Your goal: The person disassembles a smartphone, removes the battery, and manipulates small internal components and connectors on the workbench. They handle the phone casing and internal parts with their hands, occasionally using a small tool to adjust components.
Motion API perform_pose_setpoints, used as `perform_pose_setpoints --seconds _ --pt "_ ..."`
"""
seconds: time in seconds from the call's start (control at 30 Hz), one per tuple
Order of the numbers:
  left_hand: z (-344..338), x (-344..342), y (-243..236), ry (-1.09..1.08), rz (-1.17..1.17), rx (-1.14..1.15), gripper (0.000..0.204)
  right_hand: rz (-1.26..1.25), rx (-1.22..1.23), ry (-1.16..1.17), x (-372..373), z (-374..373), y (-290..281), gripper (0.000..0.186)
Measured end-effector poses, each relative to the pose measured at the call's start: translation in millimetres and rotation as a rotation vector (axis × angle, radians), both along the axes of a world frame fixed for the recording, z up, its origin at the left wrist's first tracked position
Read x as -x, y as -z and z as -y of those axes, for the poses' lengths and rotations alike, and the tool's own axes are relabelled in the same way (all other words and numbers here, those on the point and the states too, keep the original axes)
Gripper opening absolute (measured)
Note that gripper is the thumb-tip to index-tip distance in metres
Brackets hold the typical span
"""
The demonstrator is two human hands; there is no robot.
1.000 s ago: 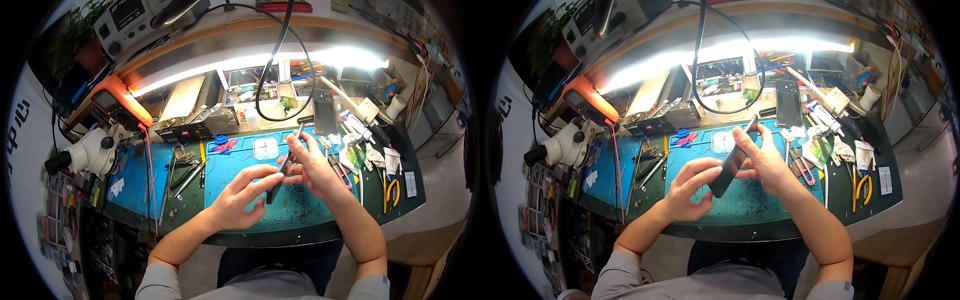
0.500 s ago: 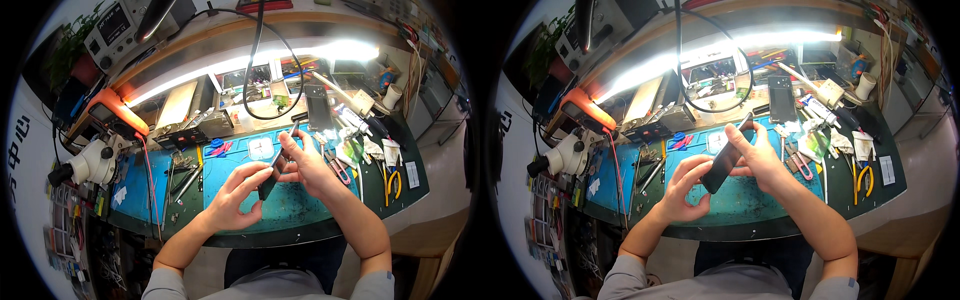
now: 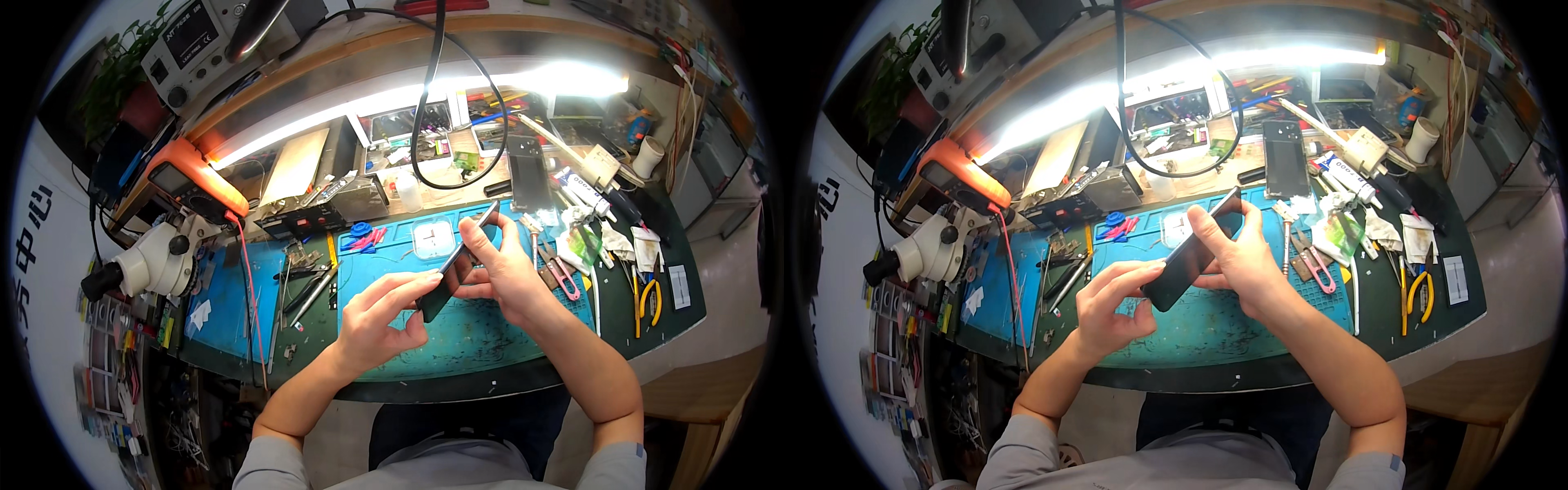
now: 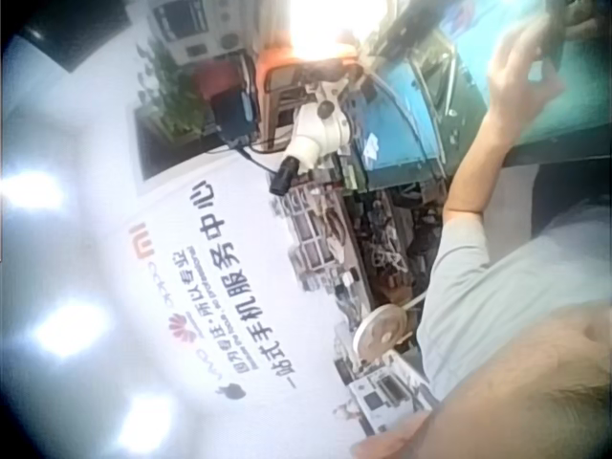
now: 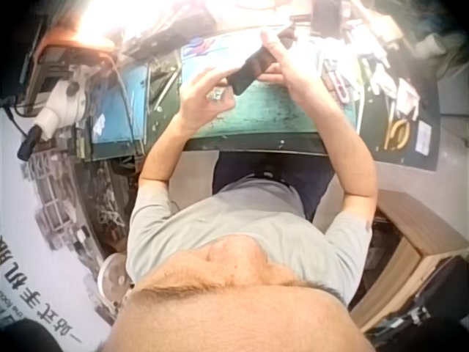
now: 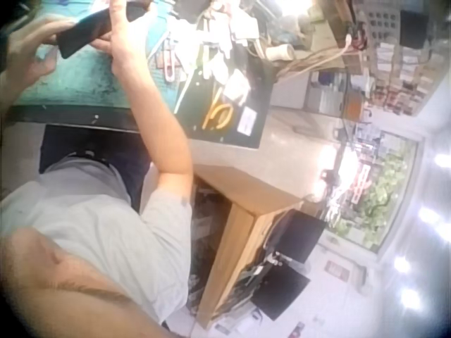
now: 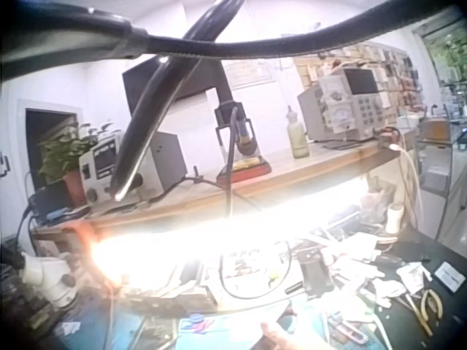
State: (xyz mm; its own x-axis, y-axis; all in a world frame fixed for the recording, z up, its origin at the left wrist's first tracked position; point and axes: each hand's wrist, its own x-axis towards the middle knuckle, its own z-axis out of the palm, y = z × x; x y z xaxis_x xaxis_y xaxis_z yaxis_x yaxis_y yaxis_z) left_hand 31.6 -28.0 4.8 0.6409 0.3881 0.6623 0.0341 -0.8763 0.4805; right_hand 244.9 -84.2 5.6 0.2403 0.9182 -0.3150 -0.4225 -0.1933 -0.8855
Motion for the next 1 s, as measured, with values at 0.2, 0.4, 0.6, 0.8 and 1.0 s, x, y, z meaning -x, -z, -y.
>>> perform_pose_setpoints --seconds 0.2,0.4,0.6,0.8,1.0 --pt "1 1 -4 -0.041 0.002 -0.051 0.048 0.006 0.001 0.013 5 1 1 0.099" --pt "0 4 2 -0.063 -0.014 -0.030 0.047 0.006 0.014 0.034 8 0 3 0.095" --pt "5 1 -5 -0.053 -0.116 0.303 0.046 0.222 -0.142 0.147 4 -2 8 0.095" --pt "-4 2 -5 0.060 -0.198 0.501 0.050 0.506 -0.245 0.161 1 0 8 0.094" --pt "-4 0 -2 0.041 -0.248 0.531 0.042 0.637 -0.350 0.133 3 0 10 0.092"
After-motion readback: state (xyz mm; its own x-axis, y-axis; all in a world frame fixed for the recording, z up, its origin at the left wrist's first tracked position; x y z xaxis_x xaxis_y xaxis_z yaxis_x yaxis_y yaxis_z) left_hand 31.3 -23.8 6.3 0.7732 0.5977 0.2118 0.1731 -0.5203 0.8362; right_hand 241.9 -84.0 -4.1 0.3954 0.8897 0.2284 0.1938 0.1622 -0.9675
